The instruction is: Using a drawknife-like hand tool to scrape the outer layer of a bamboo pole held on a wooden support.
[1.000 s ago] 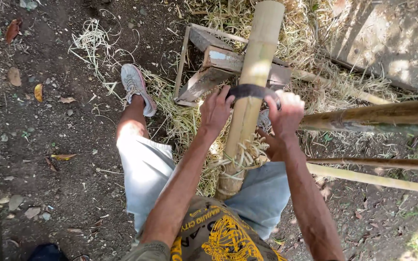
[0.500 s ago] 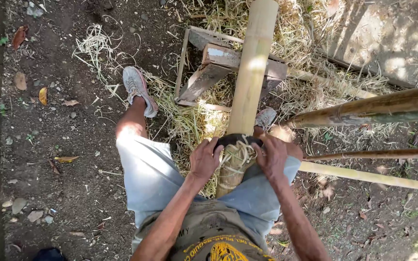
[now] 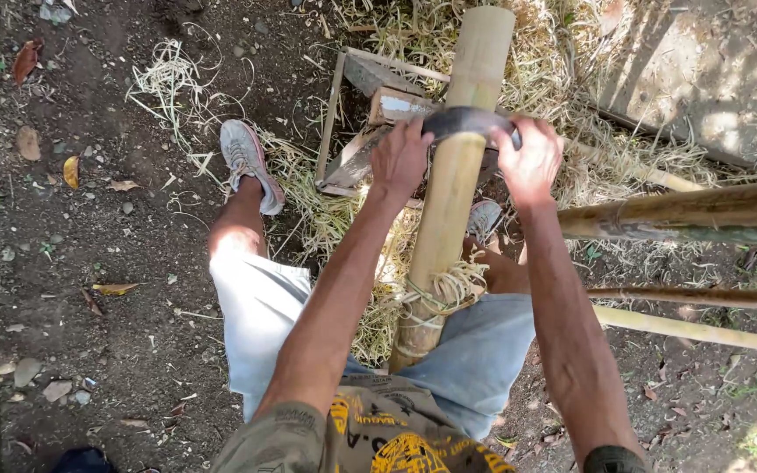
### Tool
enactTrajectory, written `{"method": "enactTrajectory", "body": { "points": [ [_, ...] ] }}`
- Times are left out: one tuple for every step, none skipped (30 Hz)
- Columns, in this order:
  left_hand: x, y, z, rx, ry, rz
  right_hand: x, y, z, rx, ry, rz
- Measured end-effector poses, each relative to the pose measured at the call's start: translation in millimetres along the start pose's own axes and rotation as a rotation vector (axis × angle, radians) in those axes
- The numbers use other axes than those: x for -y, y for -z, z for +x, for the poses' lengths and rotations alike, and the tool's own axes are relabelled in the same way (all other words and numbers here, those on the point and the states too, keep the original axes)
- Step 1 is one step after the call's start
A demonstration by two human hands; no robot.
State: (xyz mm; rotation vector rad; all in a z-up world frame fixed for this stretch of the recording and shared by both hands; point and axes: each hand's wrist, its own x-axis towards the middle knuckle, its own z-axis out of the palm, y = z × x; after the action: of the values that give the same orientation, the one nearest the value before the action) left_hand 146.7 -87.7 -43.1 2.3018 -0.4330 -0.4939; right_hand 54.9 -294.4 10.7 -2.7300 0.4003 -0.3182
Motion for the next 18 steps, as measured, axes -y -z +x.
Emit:
{"method": "enactTrajectory", "body": {
  "points": [
    [-1,2,3,0.004,0.001,-0.002,2,0,2,0.003,-0.002,-0.003],
    [-1,3,3,-0.047,-0.029,0.003,4,0,3,-0.028,-0.008,0.026],
    [-2,4,2,-0.099,-0.060,0.009,6,1,2,-0.060,-0.014,0.055],
    [3,-1,-2,-0.099,-0.062,0.010,8,-2,-3,-0.063,-0.015,0.055],
    [8,-6,-6,-0.184,-0.117,0.013,9,-4,-7,-0.095,0.003,0.006],
    [14,-9,-13,-0.261,-0.162,0.019,13,-6,-14,-0.116,0.017,-0.039],
    [15,-6,-29,-0.254,-0.155,0.022,18,-6,-25,-0.107,0.012,-0.035],
    [15,-3,-40,-0.270,-0.167,0.027,21,-5,-35,-0.139,0.032,-0.033],
    [14,0,-51,-0.286,-0.179,0.031,24,-4,-44,-0.172,0.052,-0.031],
    [12,1,-65,-0.281,-0.177,0.030,22,-5,-60,-0.168,0.049,-0.032],
    [10,2,-79,-0.216,-0.130,0.025,22,-5,-75,-0.147,0.031,-0.046],
    [11,5,-89,-0.161,-0.090,0.023,21,-9,-88,-0.135,0.018,-0.057],
    [16,4,-98,-0.165,-0.094,0.026,33,-3,-96,-0.141,0.020,-0.055],
    [19,2,-110,-0.136,-0.088,0.035,43,5,-106,-0.142,0.027,-0.025],
    [23,-1,-120,-0.108,-0.082,0.045,53,13,-115,-0.144,0.034,0.004],
    [23,-2,-135,-0.105,-0.082,0.045,57,16,-128,-0.143,0.032,0.004],
    [24,-2,-151,-0.073,-0.078,0.062,61,19,-140,-0.139,0.031,0.030],
    [25,-1,-161,-0.049,-0.078,0.082,64,20,-147,-0.142,0.037,0.059]
  ]
}}
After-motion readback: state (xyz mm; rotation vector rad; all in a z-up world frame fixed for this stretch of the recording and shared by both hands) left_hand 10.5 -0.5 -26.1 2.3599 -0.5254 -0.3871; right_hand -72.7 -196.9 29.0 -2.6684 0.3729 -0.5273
